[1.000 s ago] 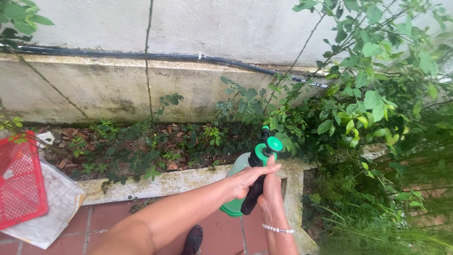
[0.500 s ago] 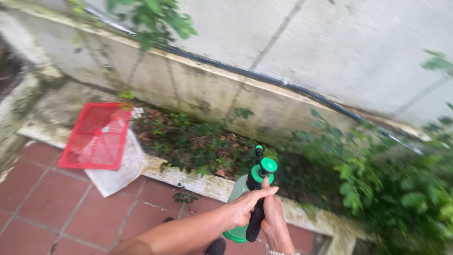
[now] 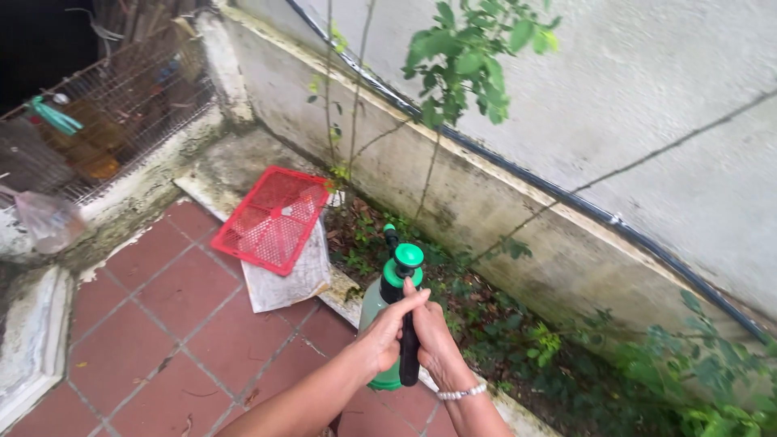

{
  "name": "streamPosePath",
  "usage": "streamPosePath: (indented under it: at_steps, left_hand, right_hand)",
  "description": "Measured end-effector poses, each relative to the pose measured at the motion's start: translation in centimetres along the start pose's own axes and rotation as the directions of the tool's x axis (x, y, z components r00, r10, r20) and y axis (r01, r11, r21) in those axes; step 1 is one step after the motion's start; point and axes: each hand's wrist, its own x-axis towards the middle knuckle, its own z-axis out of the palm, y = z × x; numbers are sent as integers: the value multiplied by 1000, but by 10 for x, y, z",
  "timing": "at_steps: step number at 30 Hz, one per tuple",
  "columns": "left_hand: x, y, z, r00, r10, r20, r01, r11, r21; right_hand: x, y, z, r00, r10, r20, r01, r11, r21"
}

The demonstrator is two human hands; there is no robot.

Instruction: Spraying liquid on potted plants in a garden setting.

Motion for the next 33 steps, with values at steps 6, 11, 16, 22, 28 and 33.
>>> streamPosePath:
  at_steps: [6, 11, 16, 22, 28, 33]
  left_hand:
    - [-30, 77, -15, 998, 53, -44, -55, 998, -37]
    - [-11, 89, -43, 997, 79, -25, -80, 996, -40]
    - [-4, 90, -42, 999, 36, -10, -36, 999, -28]
    - [7, 59, -28, 998, -42, 43, 41, 998, 42]
    - [5, 15, 16, 970, -198, 141, 181, 976, 123]
    - [-3, -20, 66, 932, -318, 174, 260, 920, 293]
  right_hand:
    - [29, -17, 61, 995, -18, 101, 20, 1000, -21]
    - [39, -23, 87, 995, -4, 96, 4, 1000, 1]
    - [49, -15, 82, 999, -29, 46, 27, 999, 42]
    - [42, 4, 42, 999, -30, -44, 32, 999, 44]
    - [6, 14, -16, 982, -33, -184, 76, 970, 232]
    - [-31, 23, -72, 944, -34, -327, 130, 953, 274]
